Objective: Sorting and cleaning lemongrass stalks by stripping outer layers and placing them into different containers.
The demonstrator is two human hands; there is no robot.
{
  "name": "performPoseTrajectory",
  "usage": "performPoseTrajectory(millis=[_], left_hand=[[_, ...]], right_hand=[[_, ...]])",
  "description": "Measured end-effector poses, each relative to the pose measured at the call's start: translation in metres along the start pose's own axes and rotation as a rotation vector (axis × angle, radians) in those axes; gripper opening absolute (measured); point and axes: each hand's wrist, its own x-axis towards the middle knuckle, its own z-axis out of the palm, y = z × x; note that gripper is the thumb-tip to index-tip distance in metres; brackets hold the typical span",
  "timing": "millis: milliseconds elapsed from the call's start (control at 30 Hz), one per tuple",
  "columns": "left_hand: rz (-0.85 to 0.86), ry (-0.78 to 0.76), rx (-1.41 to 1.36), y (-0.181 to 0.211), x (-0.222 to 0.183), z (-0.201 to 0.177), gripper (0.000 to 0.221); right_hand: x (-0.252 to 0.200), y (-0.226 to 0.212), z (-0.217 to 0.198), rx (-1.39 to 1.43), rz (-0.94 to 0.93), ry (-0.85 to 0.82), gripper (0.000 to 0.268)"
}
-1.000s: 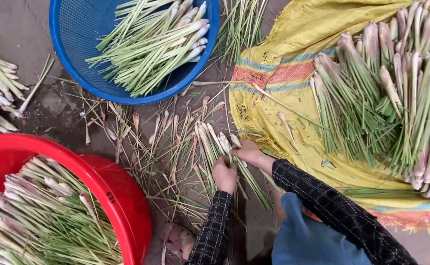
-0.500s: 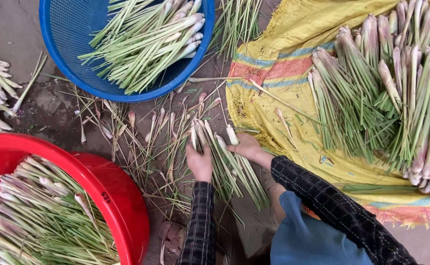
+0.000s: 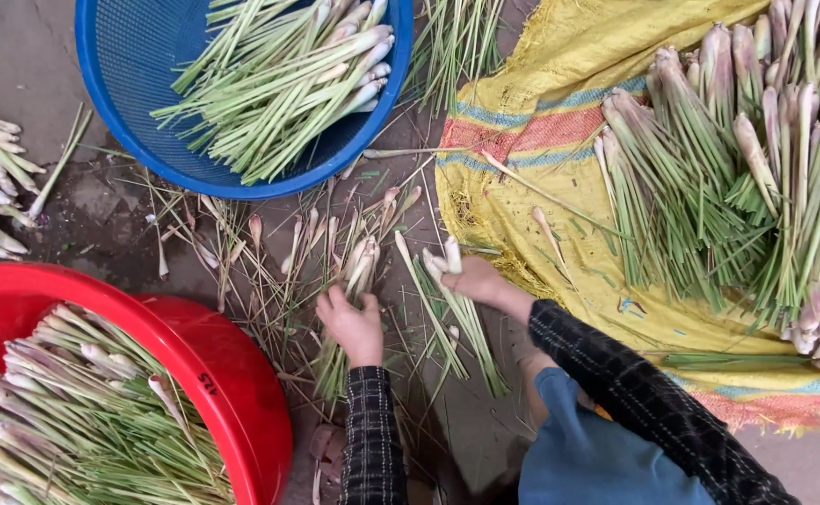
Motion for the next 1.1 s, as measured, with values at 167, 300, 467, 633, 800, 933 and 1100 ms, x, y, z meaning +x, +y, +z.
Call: performPoseTrajectory(millis=[167, 300, 467, 633, 800, 933, 1100], left_hand=[[-0.130, -0.155, -0.307, 0.043, 0.022, -0.036, 0.019], [-0.209, -0.258, -0.286, 0.028, 0.017, 0.001, 0.021], [-0.162, -0.517, 0.025, 0.036, 0.003, 0.035, 0.064], [-0.070, -0.437, 0.279, 0.026, -0.002, 0.054, 0.071], [-0.233, -0.500, 0.013, 0.013, 0.011, 0.034, 0.049], [-0.451, -0.506, -0.162, 0.058, 0.032, -0.005, 0.070], [-0.347, -0.655, -0.046, 0.088, 0.017, 0.027, 0.051]], right_hand=[[-0.017, 0.012, -0.032, 0.425, -0.056, 0.041, 0.049], [0.001, 0.025, -0.043, 1.081, -0.065, 0.085, 0.045], [-0.038, -0.002, -0.109, 0.634, -0.191, 0.277, 0.032], [0.034, 0.071, -0.163, -0.169, -0.085, 0.761, 0.058], [0.059, 0.100, -0.135, -0.371, -0.039, 0.699, 0.040], [0.036, 0.091, -0.150, -0.329, -0.051, 0.644, 0.044], [-0.002, 0.075, -0.159, -0.230, -0.065, 0.702, 0.047]])
